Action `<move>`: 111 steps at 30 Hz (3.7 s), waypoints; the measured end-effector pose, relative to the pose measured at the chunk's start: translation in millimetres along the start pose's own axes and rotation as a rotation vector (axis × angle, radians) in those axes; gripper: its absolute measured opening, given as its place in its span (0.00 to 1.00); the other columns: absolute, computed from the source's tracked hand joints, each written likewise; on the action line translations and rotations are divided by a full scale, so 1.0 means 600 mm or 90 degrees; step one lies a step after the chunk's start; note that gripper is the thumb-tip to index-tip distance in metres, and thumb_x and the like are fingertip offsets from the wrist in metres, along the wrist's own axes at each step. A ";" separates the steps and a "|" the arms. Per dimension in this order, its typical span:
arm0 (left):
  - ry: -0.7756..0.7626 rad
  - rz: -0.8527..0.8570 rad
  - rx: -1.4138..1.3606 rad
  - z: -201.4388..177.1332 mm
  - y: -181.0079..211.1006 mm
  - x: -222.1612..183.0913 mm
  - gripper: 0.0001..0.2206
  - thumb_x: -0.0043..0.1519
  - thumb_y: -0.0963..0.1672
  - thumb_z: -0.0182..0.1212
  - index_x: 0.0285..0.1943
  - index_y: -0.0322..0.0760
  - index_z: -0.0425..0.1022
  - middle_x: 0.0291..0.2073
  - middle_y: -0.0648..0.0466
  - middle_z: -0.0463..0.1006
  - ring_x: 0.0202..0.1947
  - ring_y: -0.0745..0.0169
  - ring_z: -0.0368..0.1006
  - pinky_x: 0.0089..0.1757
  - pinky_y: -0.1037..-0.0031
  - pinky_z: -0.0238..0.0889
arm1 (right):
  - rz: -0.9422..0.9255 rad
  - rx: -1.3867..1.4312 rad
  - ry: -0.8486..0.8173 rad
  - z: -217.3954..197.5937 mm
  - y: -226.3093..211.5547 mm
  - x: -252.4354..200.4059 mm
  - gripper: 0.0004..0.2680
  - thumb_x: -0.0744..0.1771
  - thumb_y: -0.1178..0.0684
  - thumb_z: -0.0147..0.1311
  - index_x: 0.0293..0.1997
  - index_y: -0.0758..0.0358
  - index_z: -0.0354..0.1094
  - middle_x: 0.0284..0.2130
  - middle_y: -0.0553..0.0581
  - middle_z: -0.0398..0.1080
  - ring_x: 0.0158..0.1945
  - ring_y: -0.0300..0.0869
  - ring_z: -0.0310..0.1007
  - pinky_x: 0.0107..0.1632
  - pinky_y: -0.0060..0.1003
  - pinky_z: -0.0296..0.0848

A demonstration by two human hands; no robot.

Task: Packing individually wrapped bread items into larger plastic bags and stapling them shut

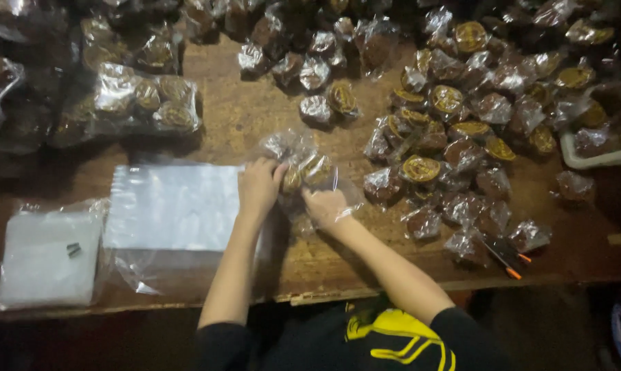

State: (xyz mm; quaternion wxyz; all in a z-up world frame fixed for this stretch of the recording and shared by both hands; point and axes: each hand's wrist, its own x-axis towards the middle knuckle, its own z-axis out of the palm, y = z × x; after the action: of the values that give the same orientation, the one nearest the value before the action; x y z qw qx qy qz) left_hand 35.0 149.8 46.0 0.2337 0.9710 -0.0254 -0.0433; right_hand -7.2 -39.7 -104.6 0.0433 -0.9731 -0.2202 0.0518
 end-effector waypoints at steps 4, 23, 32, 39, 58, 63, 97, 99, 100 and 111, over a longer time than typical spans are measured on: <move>0.039 0.039 0.098 -0.011 0.010 -0.025 0.16 0.69 0.54 0.55 0.43 0.45 0.84 0.41 0.51 0.81 0.50 0.48 0.73 0.53 0.52 0.62 | 0.061 0.045 -0.099 -0.035 -0.021 0.004 0.14 0.65 0.42 0.48 0.54 0.49 0.66 0.28 0.54 0.78 0.34 0.54 0.82 0.35 0.52 0.76; 0.021 0.239 0.192 0.025 0.072 -0.024 0.23 0.71 0.56 0.38 0.78 0.67 0.55 0.76 0.56 0.57 0.75 0.44 0.50 0.67 0.42 0.41 | 0.059 0.047 0.155 -0.135 0.058 -0.026 0.07 0.66 0.51 0.47 0.44 0.56 0.68 0.26 0.51 0.72 0.30 0.45 0.79 0.29 0.40 0.76; -0.066 0.212 0.221 0.005 0.080 -0.019 0.29 0.67 0.64 0.35 0.79 0.71 0.51 0.77 0.55 0.54 0.77 0.42 0.44 0.68 0.38 0.33 | 0.133 0.169 -0.123 -0.176 0.048 -0.008 0.26 0.67 0.45 0.49 0.75 0.55 0.49 0.39 0.61 0.78 0.43 0.59 0.81 0.46 0.56 0.79; -0.065 0.187 0.198 -0.025 0.187 -0.089 0.44 0.58 0.69 0.48 0.80 0.53 0.54 0.77 0.41 0.54 0.78 0.36 0.38 0.68 0.39 0.24 | 0.109 0.665 -0.049 -0.344 0.084 -0.256 0.17 0.68 0.52 0.54 0.64 0.65 0.65 0.54 0.76 0.72 0.59 0.71 0.68 0.63 0.63 0.65; 0.369 0.627 0.119 0.098 0.105 -0.125 0.08 0.62 0.33 0.56 0.40 0.36 0.77 0.49 0.37 0.76 0.40 0.41 0.73 0.40 0.64 0.69 | 0.213 -0.076 0.046 -0.254 0.258 -0.361 0.20 0.66 0.47 0.55 0.67 0.33 0.63 0.68 0.59 0.61 0.69 0.51 0.62 0.59 0.55 0.69; 0.384 0.543 0.123 0.036 0.147 -0.137 0.06 0.60 0.34 0.58 0.34 0.34 0.77 0.53 0.43 0.78 0.43 0.49 0.73 0.41 0.72 0.71 | 0.204 0.119 0.353 -0.211 0.327 -0.321 0.05 0.67 0.54 0.61 0.44 0.47 0.77 0.41 0.44 0.77 0.51 0.41 0.75 0.57 0.37 0.71; 0.354 0.466 0.121 0.079 0.138 -0.150 0.18 0.58 0.38 0.58 0.58 0.35 0.78 0.56 0.51 0.76 0.37 0.56 0.70 0.30 0.78 0.68 | 0.083 0.009 0.076 -0.240 0.137 -0.252 0.25 0.57 0.47 0.65 0.61 0.47 0.66 0.54 0.59 0.63 0.61 0.54 0.65 0.57 0.49 0.69; 0.351 0.475 0.113 0.079 0.138 -0.150 0.17 0.58 0.38 0.58 0.57 0.34 0.78 0.56 0.51 0.76 0.38 0.56 0.70 0.30 0.78 0.68 | 0.092 0.026 0.112 -0.223 0.142 -0.265 0.22 0.57 0.55 0.64 0.58 0.49 0.69 0.58 0.64 0.61 0.63 0.58 0.65 0.57 0.48 0.71; 0.350 0.482 0.127 0.078 0.140 -0.150 0.17 0.57 0.38 0.59 0.57 0.35 0.78 0.56 0.51 0.76 0.38 0.56 0.70 0.30 0.78 0.68 | 0.118 0.107 0.044 -0.227 0.150 -0.266 0.24 0.57 0.54 0.64 0.60 0.48 0.67 0.60 0.62 0.60 0.66 0.57 0.62 0.60 0.48 0.70; 0.271 0.397 0.172 0.031 0.139 -0.179 0.27 0.50 0.41 0.68 0.62 0.33 0.74 0.62 0.51 0.71 0.41 0.54 0.69 0.31 0.78 0.75 | 0.344 1.372 -0.080 -0.221 0.050 -0.166 0.19 0.64 0.53 0.51 0.63 0.60 0.67 0.47 0.69 0.74 0.47 0.54 0.78 0.45 0.52 0.79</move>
State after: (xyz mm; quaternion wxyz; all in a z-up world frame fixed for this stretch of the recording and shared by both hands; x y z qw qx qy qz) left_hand -76.1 74.5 75.4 0.1058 0.9260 -0.2754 0.2354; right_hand -67.8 -118.0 31.6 0.8420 -0.4380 0.1572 0.2730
